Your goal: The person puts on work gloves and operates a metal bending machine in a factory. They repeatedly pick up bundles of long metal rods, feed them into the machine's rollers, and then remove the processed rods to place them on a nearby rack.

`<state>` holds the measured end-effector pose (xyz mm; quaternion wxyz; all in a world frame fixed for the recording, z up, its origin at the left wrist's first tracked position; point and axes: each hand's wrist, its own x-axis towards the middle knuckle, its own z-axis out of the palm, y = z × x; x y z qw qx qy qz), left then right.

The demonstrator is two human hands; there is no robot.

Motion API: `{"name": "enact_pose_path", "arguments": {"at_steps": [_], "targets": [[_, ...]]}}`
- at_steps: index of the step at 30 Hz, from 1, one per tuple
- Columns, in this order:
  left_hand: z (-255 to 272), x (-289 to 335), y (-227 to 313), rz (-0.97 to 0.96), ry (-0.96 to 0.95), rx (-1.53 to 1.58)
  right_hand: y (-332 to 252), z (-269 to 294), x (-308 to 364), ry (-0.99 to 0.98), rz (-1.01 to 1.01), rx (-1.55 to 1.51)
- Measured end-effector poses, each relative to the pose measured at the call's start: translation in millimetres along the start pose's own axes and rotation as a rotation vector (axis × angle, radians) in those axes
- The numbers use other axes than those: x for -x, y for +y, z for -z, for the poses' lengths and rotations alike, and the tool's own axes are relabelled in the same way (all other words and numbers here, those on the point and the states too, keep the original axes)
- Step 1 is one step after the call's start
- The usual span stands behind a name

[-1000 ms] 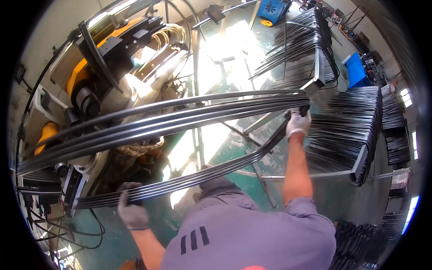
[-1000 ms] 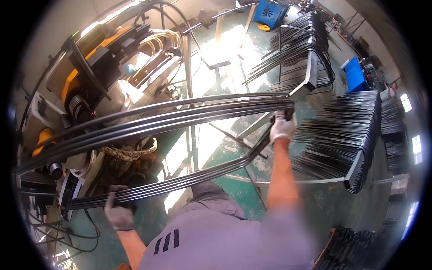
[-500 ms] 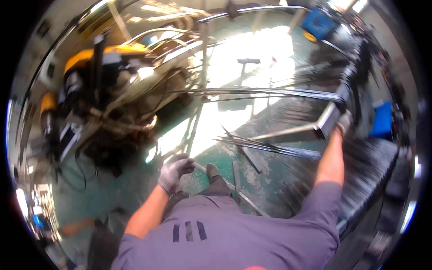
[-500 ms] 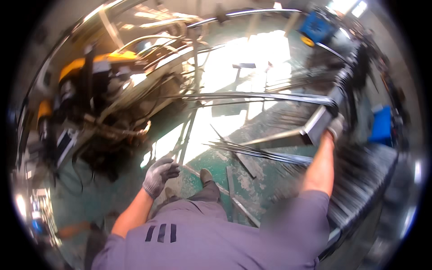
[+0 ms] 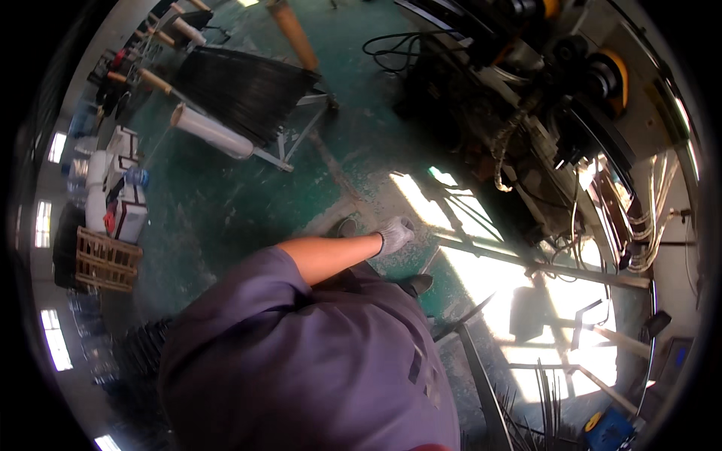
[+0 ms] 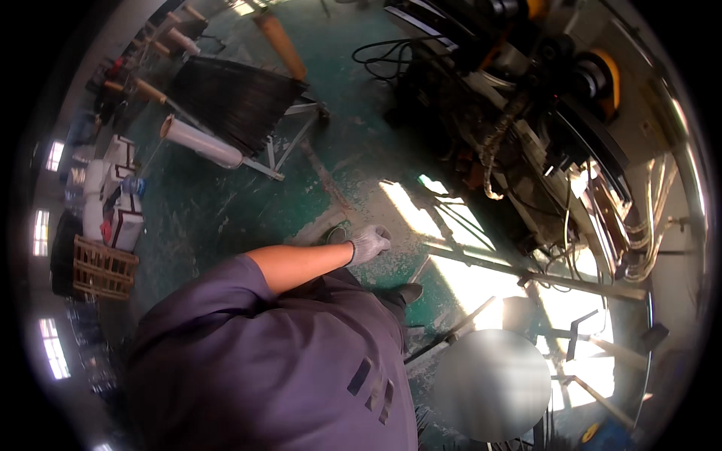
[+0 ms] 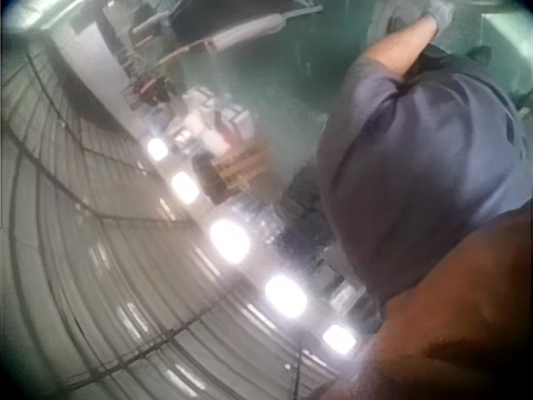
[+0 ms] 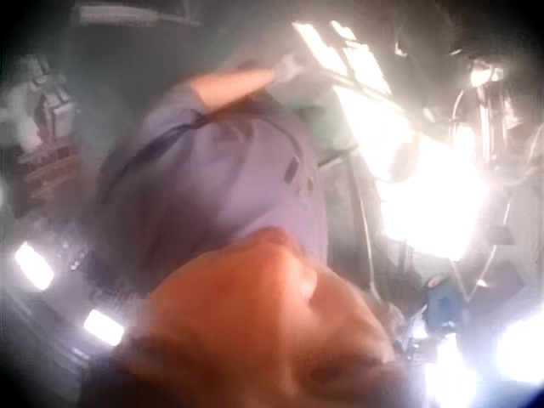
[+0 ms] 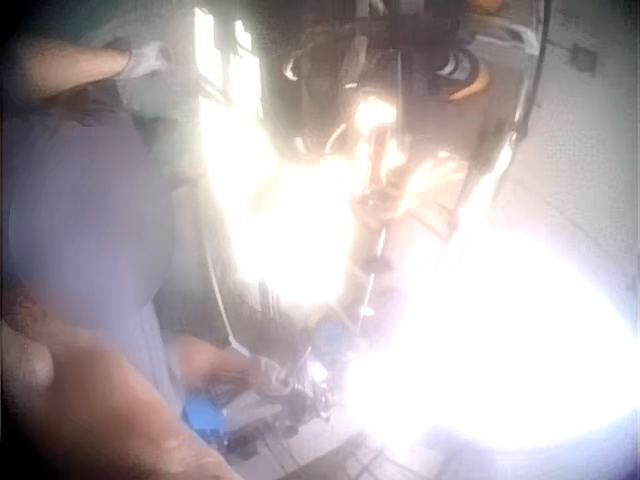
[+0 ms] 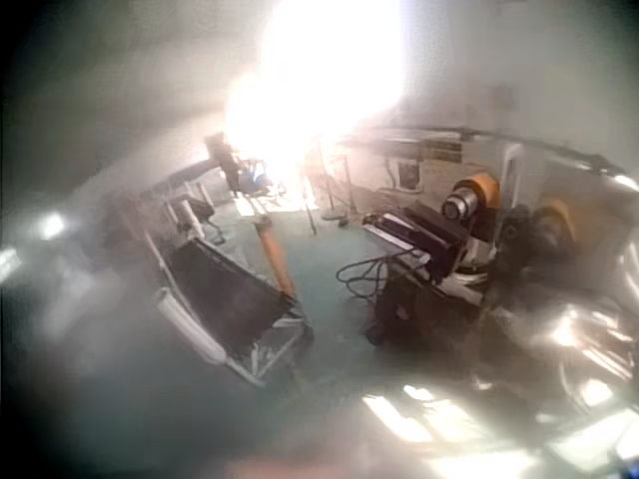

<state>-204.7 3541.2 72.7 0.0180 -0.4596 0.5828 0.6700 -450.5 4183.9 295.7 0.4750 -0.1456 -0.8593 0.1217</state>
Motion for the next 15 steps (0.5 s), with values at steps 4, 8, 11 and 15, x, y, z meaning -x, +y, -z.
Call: {"name": "enact_pose_path", "arguments": {"at_steps": [4, 8, 11, 15], "targets": [[67, 20, -20, 0.014, 0.14, 0.121, -152, -62, 82, -0.547, -0.16, -0.504], [155, 50, -39, -0.011, 0.161, 0.049, -379, -56, 261, -1.169, 0.078, -0.619], [236, 68, -89, -0.118, 0.344, -0.116, -538, 20, 367, -1.309, 0.673, -0.423], [344, 105, -174, 0.056, 0.698, 0.265, -640, 49, 505, -1.69, 0.69, -0.704]]}}
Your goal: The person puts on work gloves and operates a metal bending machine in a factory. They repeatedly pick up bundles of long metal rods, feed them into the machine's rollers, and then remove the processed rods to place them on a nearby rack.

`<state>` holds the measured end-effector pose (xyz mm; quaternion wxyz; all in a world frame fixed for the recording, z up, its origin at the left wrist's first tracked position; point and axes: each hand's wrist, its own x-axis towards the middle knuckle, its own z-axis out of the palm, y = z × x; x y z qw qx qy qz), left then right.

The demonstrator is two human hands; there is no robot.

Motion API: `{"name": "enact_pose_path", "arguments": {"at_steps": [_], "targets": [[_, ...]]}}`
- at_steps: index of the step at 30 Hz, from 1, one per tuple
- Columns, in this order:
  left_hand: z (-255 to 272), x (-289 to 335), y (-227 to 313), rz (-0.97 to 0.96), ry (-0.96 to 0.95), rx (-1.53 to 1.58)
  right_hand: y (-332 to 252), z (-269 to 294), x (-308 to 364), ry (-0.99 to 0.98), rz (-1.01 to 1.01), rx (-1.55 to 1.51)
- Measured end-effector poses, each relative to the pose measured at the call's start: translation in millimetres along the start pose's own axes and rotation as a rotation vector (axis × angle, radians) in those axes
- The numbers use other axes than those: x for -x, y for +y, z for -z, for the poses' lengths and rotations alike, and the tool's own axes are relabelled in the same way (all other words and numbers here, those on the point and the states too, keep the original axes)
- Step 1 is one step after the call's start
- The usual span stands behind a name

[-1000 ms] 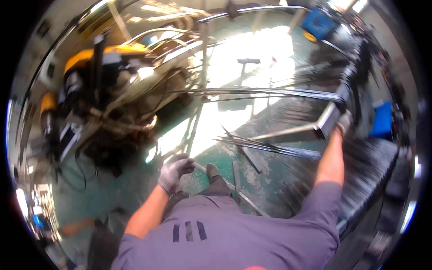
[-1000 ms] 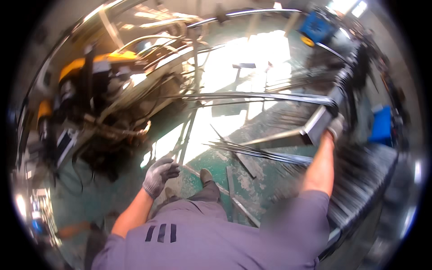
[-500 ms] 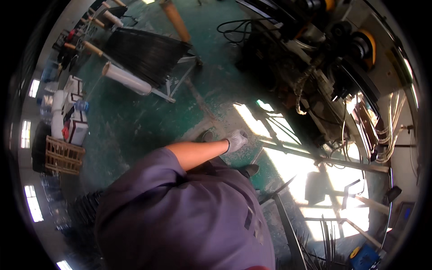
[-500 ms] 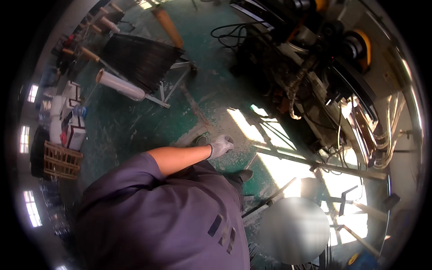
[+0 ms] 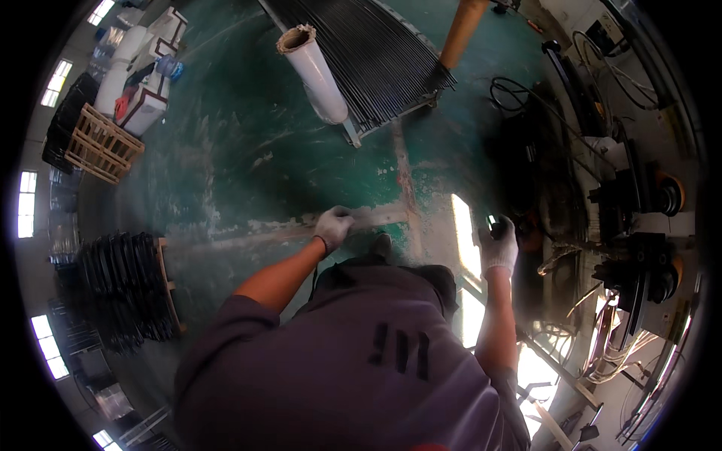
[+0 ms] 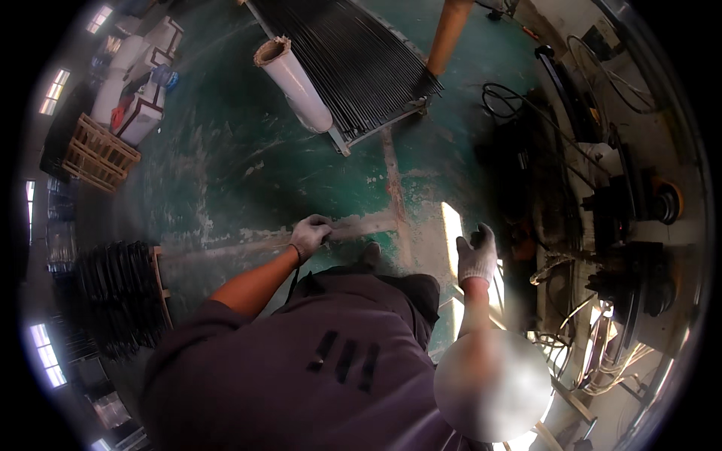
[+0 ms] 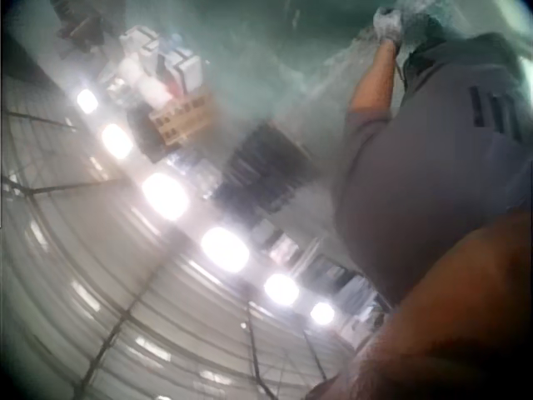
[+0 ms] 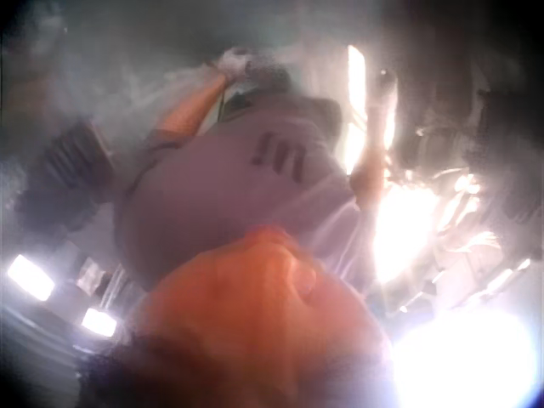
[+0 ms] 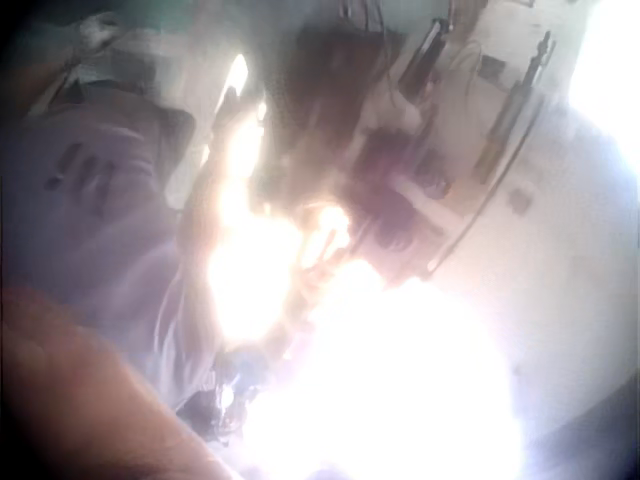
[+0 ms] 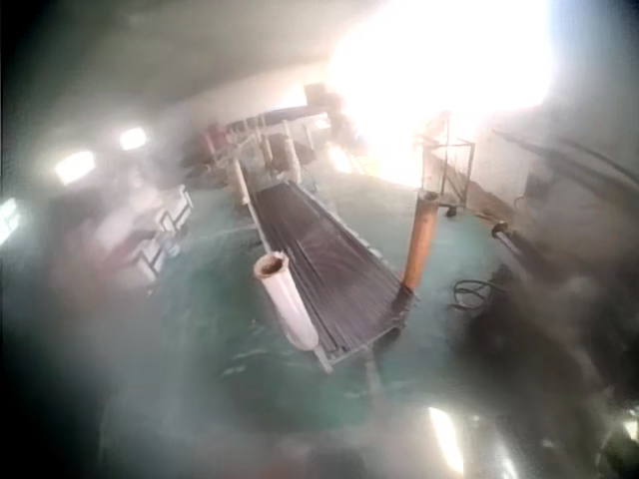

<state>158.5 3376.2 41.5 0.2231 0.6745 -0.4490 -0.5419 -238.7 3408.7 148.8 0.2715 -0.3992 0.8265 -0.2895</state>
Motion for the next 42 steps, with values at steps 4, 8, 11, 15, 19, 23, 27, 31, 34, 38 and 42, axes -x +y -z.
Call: {"name": "enact_pose_path", "arguments": {"at_steps": [4, 8, 11, 15, 19, 23, 27, 31, 34, 38, 42], "targets": [[77, -9, -13, 0.184, 0.296, 0.315, -91, -101, -48, -0.258, 0.164, 0.173], [96, -2, -13, 0.275, 0.416, 0.485, -144, -209, -96, -0.402, 0.219, 0.36], [77, 8, -12, 0.331, 0.387, 0.538, -182, -276, -122, -0.446, 0.172, 0.453], [58, 15, 1, 0.474, 0.298, 0.622, -199, -371, -161, -0.382, 0.223, 0.607], [76, 9, 27, 0.478, 0.233, 0.154, -220, -435, -192, -0.357, 0.295, 0.623], [120, -39, 87, 0.384, 0.421, 0.146, -208, -497, -201, -0.244, 0.251, 0.844], [145, -78, 92, 0.258, 0.438, 0.219, -196, -511, -201, -0.308, 0.267, 0.871], [144, -101, 94, 0.2, 0.303, 0.042, -208, -503, -207, -0.519, 0.163, 0.752], [139, -110, 94, 0.121, 0.182, -0.124, -214, -488, -228, -0.728, 0.067, 0.655], [124, -113, 89, 0.008, 0.098, -0.302, -219, -488, -234, -0.826, 0.012, 0.749], [128, -118, 76, -0.089, 0.088, -0.404, -231, -466, -244, -0.911, -0.028, 0.654]]}}
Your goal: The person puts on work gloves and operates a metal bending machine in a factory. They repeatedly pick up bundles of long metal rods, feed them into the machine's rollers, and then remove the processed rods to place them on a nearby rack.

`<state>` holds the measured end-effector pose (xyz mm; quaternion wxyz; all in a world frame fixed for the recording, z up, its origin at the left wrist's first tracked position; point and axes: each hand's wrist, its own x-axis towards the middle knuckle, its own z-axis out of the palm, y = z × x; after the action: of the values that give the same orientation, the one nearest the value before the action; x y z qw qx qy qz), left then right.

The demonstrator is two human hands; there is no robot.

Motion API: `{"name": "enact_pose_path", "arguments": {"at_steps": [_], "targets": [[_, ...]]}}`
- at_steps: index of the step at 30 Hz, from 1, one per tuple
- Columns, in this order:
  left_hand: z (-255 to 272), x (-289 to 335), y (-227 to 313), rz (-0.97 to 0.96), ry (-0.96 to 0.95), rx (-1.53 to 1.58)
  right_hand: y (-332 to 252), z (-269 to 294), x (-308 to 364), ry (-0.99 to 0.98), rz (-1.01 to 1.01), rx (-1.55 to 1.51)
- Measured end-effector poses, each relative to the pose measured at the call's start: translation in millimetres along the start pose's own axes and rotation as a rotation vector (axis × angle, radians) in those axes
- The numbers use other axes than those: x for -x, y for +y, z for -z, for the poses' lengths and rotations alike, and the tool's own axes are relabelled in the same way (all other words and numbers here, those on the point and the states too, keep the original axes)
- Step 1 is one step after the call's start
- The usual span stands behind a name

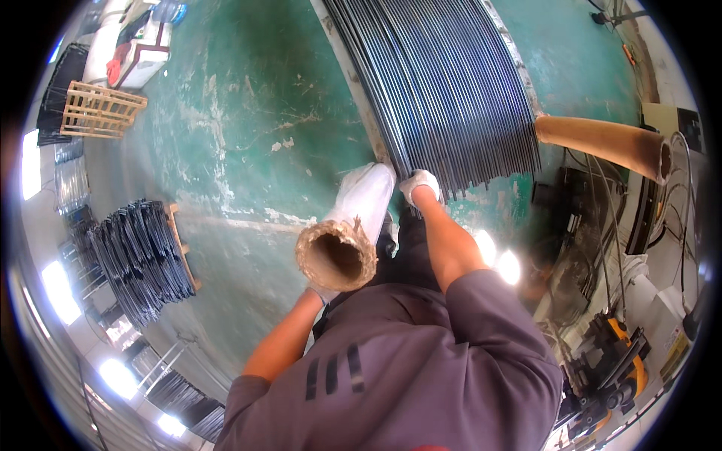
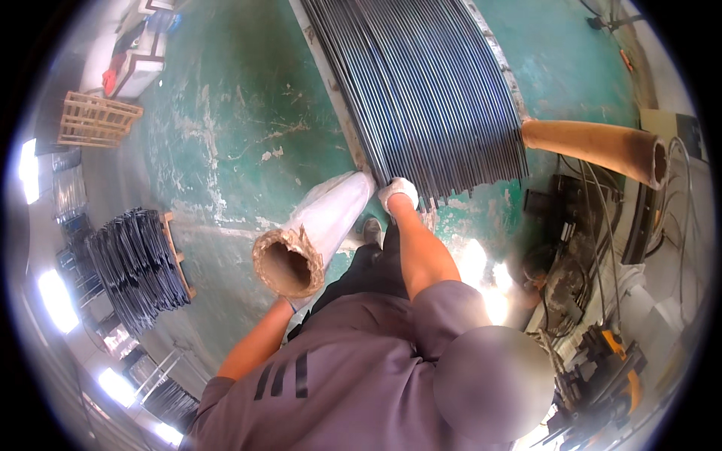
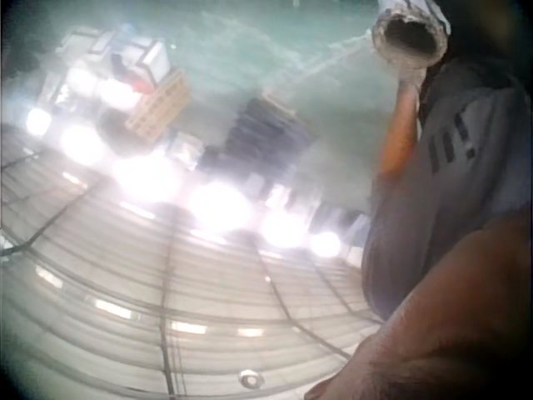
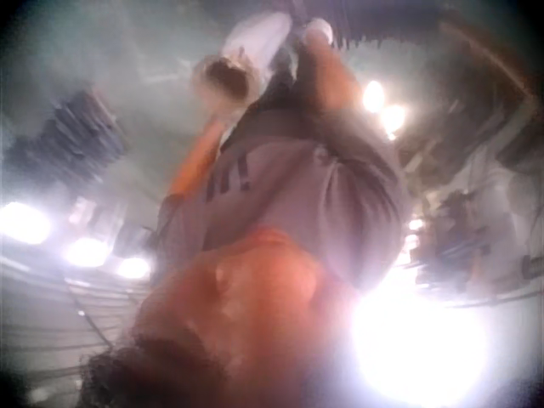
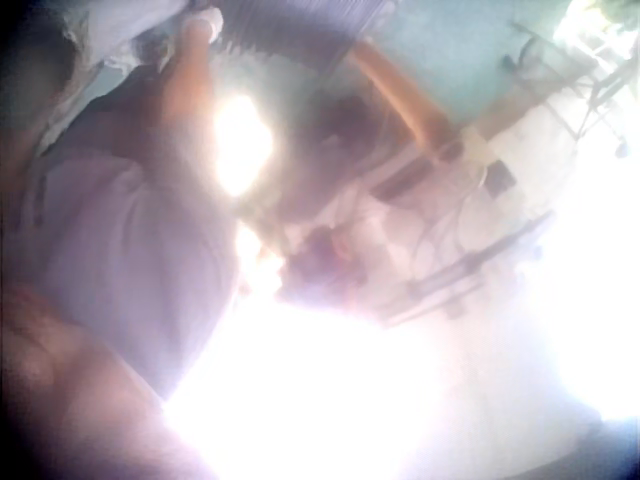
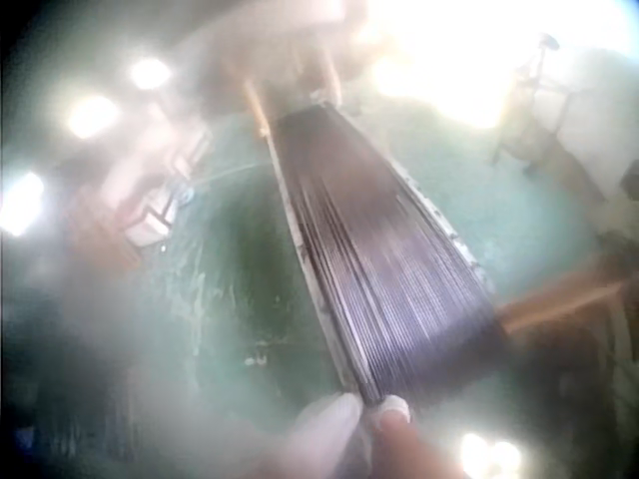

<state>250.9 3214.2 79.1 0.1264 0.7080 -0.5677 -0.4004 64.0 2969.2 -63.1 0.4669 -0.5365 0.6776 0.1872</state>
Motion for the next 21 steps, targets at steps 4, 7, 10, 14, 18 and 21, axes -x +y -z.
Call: {"name": "enact_pose_path", "arguments": {"at_steps": [4, 7, 10, 14, 18, 21], "targets": [[16, -6, -1, -0.048, -0.025, -0.046, 9, 20, 16, -0.071, -0.021, -0.248], [32, -18, 9, -0.081, -0.101, -0.086, 11, 45, 28, -0.156, -0.047, -0.364], [42, -27, 53, 0.215, -0.098, 0.325, 16, 59, 40, 0.032, 0.03, -0.204], [17, -40, 57, 0.19, -0.264, 0.613, 32, 78, 95, 0.119, 0.055, -0.193], [-5, -70, 89, 0.214, -0.391, 1.038, 96, 68, 195, 0.174, 0.091, -0.149], [-18, -108, 120, 0.313, -0.443, 1.219, 169, 14, 313, 0.224, -0.152, -0.277]]}}
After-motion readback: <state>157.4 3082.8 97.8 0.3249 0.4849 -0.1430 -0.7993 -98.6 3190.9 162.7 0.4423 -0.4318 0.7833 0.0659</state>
